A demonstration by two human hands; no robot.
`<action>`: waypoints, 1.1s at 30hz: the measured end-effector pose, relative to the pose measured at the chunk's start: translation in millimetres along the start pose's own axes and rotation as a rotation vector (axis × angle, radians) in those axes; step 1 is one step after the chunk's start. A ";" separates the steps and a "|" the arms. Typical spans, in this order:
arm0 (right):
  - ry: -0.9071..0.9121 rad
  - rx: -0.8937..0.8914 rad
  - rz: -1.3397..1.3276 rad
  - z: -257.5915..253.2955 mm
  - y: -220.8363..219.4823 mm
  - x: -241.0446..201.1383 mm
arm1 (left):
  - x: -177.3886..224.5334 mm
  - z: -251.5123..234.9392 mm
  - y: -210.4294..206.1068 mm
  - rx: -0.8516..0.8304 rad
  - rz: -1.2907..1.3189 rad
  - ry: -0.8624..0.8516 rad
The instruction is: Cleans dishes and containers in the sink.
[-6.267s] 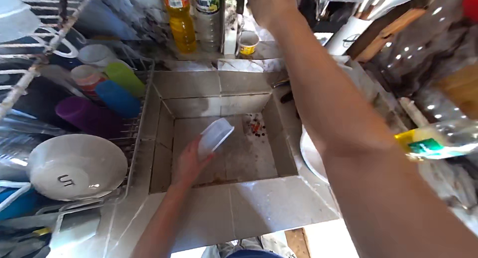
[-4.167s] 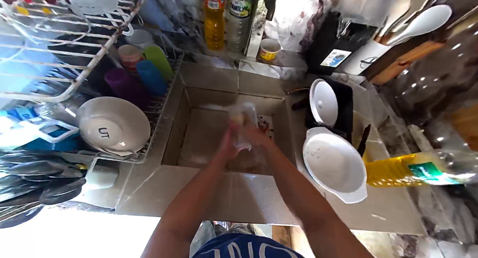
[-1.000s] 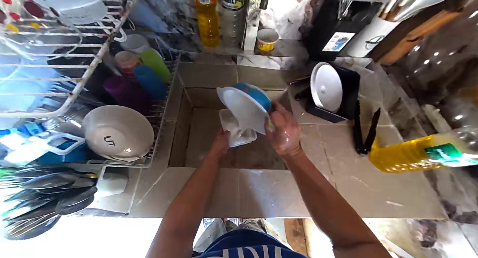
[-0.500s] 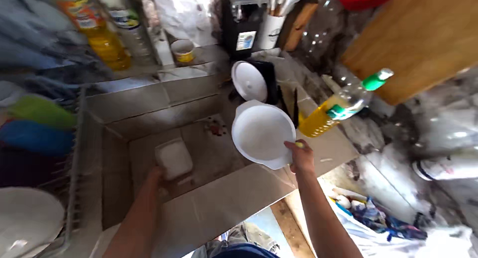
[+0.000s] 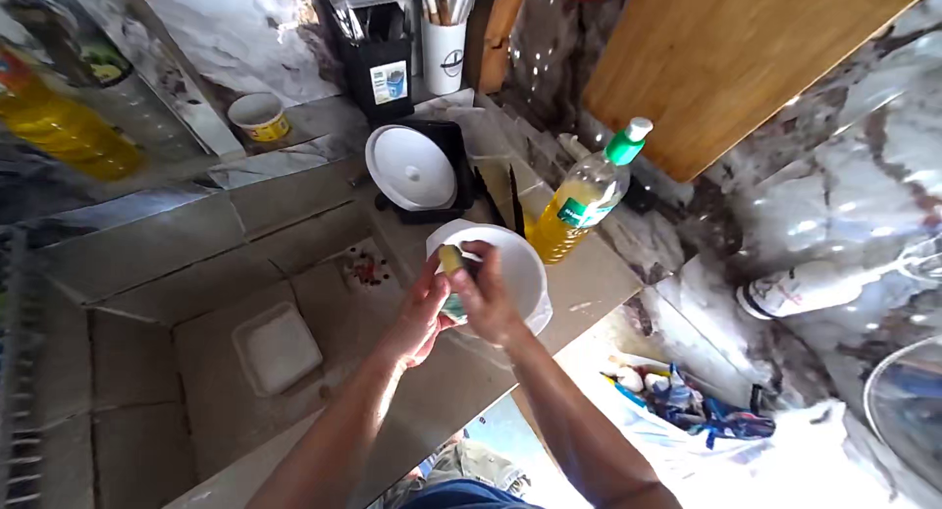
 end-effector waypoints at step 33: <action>0.285 -0.788 1.559 -15.0 165.0 -36.7 | -26.8 -9.1 79.6 0.427 -0.381 0.179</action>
Point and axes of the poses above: each hand's wrist, its own z-axis away from the middle knuckle, its own y-axis out of the back of the hand, x = y × z, the point moved 6 cm from there along -z, towards the middle knuckle, and after that the axes turned 15 degrees about y, right-handed, at the moved point
